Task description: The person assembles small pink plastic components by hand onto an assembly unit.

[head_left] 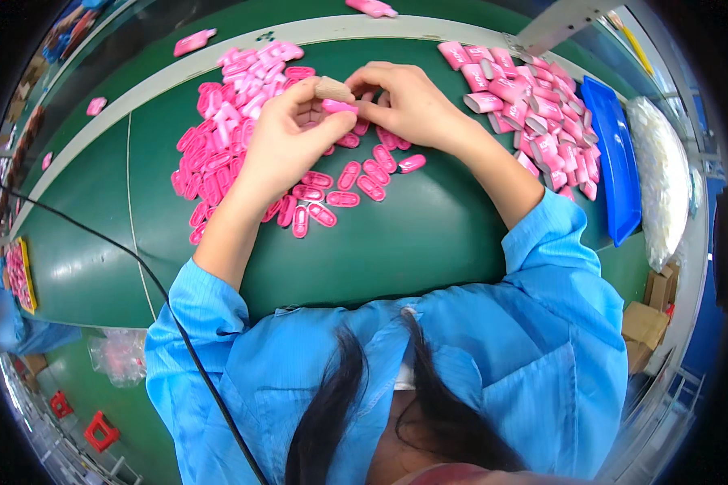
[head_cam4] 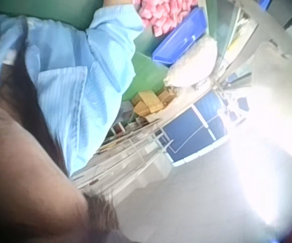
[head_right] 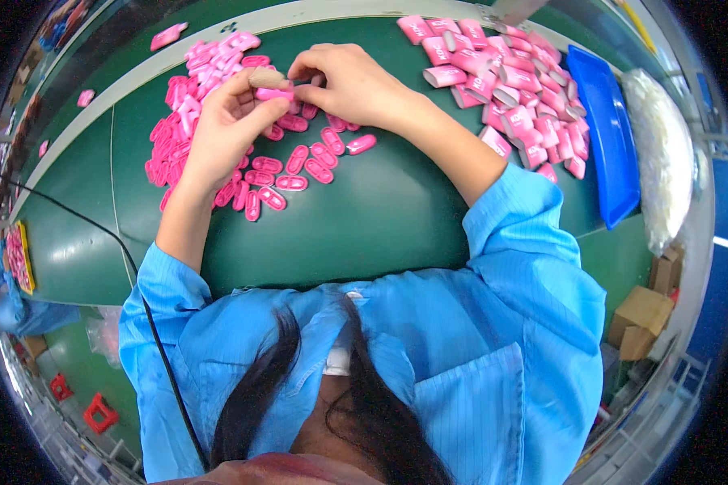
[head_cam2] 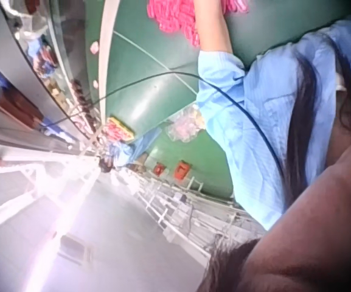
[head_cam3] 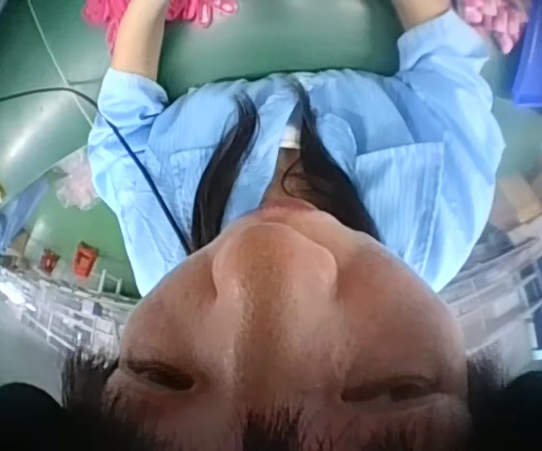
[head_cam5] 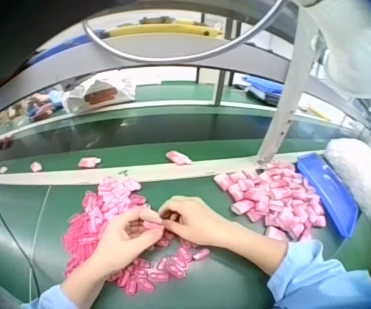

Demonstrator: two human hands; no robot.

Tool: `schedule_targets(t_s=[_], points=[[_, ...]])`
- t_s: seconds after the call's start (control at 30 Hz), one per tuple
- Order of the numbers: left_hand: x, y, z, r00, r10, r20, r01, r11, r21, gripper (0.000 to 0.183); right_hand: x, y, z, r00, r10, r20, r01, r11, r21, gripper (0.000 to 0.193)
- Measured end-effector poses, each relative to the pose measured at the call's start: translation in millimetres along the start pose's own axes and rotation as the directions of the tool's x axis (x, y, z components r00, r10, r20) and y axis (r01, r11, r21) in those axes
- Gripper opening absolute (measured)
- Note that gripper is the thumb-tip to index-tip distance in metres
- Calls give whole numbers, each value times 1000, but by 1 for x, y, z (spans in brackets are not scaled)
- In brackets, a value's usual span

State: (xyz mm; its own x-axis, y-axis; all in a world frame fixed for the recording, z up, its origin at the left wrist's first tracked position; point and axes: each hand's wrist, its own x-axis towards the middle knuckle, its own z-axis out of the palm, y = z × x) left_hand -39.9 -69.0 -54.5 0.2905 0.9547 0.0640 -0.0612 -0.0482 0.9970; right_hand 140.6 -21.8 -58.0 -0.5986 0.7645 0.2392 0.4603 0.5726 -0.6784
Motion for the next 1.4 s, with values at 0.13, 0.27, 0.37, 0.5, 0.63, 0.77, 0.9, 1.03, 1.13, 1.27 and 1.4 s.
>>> schedule_targets(t_s=[0.13,0.27,0.37,0.5,0.63,0.77,0.9,1.03,1.13,1.27,1.4], points=[[13,-3,18,999,-43,-16,43,998,-46,21,-15,37,-56,965,105,-239,-176,937,-301,23],[26,2,38,991,-134,-1,133,989,-60,22,-19,85,-105,949,244,-198,-314,729,-608,31],[33,-5,39,999,-41,15,41,999,2,28,-26,79,-96,968,140,-208,-237,781,-578,33],[39,-11,39,996,77,-50,-71,993,98,37,-22,40,-84,970,225,-89,-234,965,-118,31],[43,-11,35,996,73,-55,-70,996,52,46,-14,27,-45,983,87,-162,-29,942,333,29],[47,-13,26,994,-28,-102,4,972,-234,39,-13,24,-24,960,128,-250,-35,937,347,28],[47,-19,18,994,-86,-66,61,946,-320,33,-16,31,-28,944,45,-326,-2,991,132,29],[44,-19,15,990,-128,-54,100,925,-366,33,-17,33,-43,938,338,-74,-205,714,669,28],[45,-15,16,989,-123,-82,86,929,-360,31,-13,22,-41,935,355,2,-230,602,765,30],[43,-15,13,986,-112,-126,72,954,-290,31,-13,20,-40,932,363,-8,-242,636,733,31],[40,-20,11,983,-98,-156,64,975,-211,30,-15,27,-35,924,381,4,-276,663,696,31]])
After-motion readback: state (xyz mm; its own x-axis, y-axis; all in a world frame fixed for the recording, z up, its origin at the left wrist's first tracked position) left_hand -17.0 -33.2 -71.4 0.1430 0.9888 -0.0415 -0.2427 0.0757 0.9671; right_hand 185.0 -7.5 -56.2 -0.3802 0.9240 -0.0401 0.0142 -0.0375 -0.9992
